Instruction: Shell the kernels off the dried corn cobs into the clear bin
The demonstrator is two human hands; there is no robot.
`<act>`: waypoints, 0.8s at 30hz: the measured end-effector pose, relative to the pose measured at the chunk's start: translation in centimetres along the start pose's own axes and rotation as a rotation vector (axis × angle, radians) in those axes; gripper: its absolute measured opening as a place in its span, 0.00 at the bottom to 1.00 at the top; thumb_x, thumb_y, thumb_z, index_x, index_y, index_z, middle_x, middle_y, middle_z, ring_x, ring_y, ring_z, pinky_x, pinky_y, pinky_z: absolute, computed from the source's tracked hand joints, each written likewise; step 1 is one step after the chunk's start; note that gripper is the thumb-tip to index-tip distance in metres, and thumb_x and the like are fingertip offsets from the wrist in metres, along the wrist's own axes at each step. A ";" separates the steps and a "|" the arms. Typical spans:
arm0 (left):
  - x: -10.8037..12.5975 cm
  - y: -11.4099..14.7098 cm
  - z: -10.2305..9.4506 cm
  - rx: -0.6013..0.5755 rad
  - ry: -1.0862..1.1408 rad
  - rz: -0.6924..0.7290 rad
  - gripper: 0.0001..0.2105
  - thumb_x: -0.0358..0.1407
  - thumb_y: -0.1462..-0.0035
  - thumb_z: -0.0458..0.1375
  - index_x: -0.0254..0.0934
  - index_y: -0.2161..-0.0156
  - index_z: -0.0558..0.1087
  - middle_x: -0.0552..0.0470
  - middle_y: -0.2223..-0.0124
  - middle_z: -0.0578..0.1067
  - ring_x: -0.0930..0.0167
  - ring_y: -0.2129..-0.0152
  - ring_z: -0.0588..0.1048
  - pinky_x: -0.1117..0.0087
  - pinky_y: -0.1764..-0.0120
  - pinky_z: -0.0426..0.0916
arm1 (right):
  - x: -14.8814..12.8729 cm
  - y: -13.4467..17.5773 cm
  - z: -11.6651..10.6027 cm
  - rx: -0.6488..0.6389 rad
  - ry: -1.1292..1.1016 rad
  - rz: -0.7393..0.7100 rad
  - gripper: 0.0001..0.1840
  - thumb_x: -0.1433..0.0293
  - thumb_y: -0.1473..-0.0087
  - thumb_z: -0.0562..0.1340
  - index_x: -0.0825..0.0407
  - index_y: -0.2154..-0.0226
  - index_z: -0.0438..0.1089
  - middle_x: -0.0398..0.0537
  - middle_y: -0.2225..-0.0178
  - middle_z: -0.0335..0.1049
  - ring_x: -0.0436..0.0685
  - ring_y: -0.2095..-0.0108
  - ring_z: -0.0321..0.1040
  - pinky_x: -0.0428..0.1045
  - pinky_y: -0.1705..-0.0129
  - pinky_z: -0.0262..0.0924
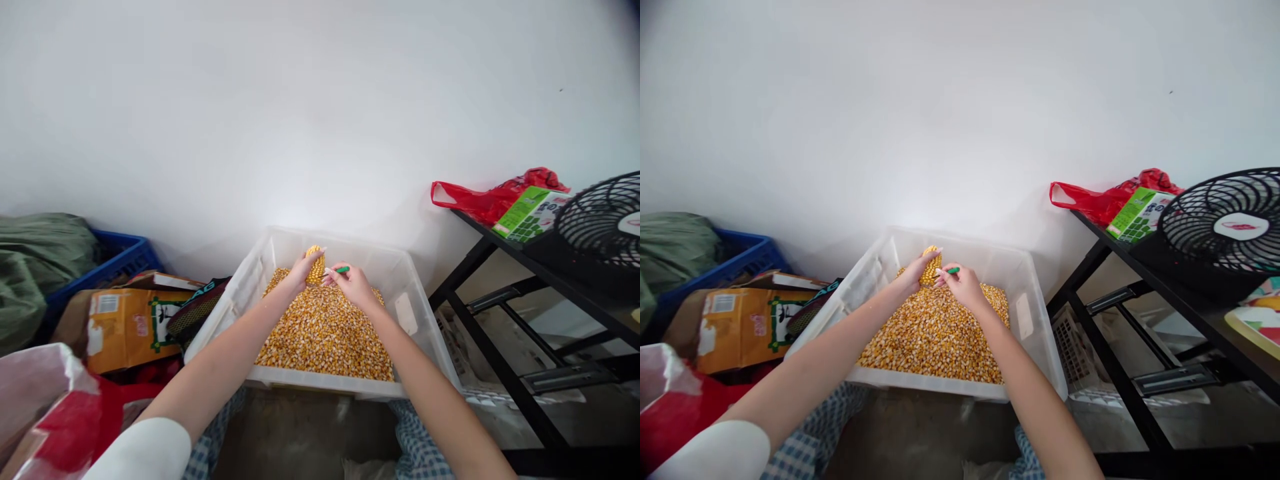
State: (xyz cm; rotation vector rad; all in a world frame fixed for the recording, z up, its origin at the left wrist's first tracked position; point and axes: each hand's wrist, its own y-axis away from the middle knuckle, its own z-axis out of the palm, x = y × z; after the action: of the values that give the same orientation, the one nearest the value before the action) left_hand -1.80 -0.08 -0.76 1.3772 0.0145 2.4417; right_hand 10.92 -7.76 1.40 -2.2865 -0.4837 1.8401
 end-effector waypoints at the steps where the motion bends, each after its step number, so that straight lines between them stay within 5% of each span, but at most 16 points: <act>1: 0.0 -0.1 -0.1 0.009 -0.077 0.060 0.18 0.42 0.61 0.62 0.34 0.66 0.65 0.56 0.79 0.66 0.75 0.84 0.67 0.75 0.80 0.60 | 0.1 -0.1 0.0 -0.004 -0.036 0.018 0.15 0.58 0.53 0.57 0.53 0.70 0.65 0.47 0.73 0.71 0.52 0.72 0.69 0.48 0.67 0.64; 9: 0.7 1.0 0.1 -0.090 -0.480 0.374 0.16 0.40 0.63 0.63 0.35 0.68 0.68 0.54 0.75 0.69 0.76 0.79 0.66 0.78 0.76 0.58 | 1.5 -0.4 0.0 -0.072 -0.204 0.163 0.16 0.57 0.56 0.59 0.53 0.71 0.63 0.44 0.77 0.71 0.51 0.75 0.69 0.49 0.67 0.65; 14: 1.0 0.8 -0.1 -0.043 -0.343 0.319 0.17 0.40 0.62 0.62 0.35 0.66 0.67 0.53 0.75 0.70 0.75 0.80 0.68 0.77 0.77 0.59 | 1.7 -0.2 -0.1 -0.127 -0.185 0.228 0.18 0.56 0.57 0.59 0.54 0.71 0.63 0.44 0.78 0.70 0.50 0.78 0.69 0.46 0.73 0.64; 24: 1.6 -0.1 -0.3 -0.054 -0.139 0.160 0.19 0.43 0.60 0.61 0.35 0.64 0.64 0.53 0.77 0.69 0.72 0.82 0.70 0.72 0.78 0.65 | 1.2 -0.4 0.9 0.100 -0.156 0.048 0.17 0.56 0.54 0.57 0.53 0.69 0.65 0.48 0.73 0.72 0.53 0.71 0.70 0.46 0.71 0.63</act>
State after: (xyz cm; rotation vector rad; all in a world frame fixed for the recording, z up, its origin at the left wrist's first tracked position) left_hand -2.76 0.48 0.37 1.5759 -0.2011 2.4462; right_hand 10.22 -7.08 0.23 -2.1187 -0.3527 2.0280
